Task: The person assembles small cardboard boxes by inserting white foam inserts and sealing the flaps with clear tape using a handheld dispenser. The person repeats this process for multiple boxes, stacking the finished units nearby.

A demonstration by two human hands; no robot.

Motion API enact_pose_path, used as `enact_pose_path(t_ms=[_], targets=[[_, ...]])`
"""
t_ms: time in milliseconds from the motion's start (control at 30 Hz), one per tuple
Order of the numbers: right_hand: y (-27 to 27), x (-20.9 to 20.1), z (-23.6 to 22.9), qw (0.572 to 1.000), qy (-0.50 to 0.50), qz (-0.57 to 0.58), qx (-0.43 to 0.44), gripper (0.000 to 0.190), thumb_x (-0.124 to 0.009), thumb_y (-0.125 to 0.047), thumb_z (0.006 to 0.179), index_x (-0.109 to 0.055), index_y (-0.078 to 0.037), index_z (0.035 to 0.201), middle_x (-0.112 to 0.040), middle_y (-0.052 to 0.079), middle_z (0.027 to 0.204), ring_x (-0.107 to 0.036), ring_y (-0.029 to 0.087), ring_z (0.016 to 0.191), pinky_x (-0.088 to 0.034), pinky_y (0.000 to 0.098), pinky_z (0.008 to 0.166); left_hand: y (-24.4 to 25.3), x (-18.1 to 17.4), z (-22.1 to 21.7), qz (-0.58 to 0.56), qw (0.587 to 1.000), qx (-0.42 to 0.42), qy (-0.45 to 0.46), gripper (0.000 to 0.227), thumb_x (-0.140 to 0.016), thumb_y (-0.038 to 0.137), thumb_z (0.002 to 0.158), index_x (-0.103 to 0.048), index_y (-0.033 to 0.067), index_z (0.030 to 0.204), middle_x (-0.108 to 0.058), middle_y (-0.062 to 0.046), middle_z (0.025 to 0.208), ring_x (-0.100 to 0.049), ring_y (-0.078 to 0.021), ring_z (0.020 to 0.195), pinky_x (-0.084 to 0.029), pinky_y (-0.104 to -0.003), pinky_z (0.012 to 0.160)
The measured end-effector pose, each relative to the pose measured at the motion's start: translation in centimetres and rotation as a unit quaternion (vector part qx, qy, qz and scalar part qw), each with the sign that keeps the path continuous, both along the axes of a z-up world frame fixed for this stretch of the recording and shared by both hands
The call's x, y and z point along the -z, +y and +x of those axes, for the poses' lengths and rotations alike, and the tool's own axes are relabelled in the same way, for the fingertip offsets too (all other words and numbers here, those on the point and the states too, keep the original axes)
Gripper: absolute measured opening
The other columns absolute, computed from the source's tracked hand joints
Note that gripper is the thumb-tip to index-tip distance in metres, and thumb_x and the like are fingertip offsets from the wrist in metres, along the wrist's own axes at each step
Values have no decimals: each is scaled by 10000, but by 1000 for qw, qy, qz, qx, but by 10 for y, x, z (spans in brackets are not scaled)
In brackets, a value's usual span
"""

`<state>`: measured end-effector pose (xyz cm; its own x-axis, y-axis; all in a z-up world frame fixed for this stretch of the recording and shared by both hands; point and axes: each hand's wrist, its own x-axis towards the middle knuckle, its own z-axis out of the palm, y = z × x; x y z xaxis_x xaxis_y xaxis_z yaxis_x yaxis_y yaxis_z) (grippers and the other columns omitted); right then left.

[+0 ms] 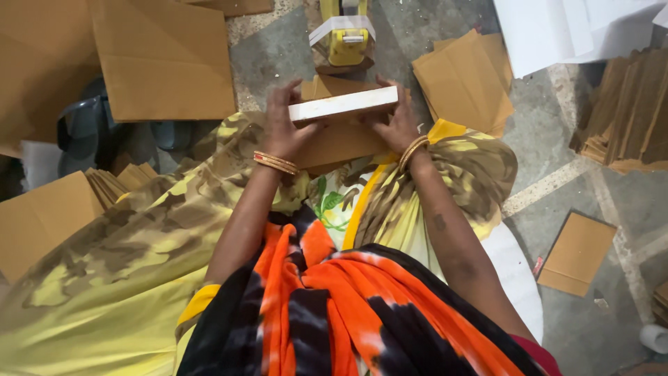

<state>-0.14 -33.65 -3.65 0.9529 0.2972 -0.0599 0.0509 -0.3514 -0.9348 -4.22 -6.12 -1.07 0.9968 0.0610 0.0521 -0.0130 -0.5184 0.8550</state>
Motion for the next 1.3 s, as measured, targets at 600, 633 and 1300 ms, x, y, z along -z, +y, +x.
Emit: enact_pose_path(t_ms=[600,633,1300], targets=[[34,-19,2,995,-5,-51,89,578,-845,-200,902,-540,-118,1385,-705,102,1265,-708,244,1168,-561,357,979,-26,-15,36,369,911,96,-154,195,-574,129,891,-586,96,1083,-608,-104,1050,-615,-285,1033,-432,-434,984],[38,-19,6,996,7,-37,86,563,-827,-199,904,-545,-121,1385,-717,99,1261,-713,240,1184,-567,352,985,-25,-14,39,359,917,102,-140,191,-571,129,893,-589,101,1080,-610,-100,1038,-614,-284,1017,-431,-433,942],[54,-63,106,985,-145,-94,21,268,-741,-242,1041,-715,16,972,-628,128,976,-579,152,851,-500,282,751,-19,-7,40,372,913,117,-123,188,-550,159,906,-593,113,1083,-603,-84,992,-601,-256,933,-431,-424,826]])
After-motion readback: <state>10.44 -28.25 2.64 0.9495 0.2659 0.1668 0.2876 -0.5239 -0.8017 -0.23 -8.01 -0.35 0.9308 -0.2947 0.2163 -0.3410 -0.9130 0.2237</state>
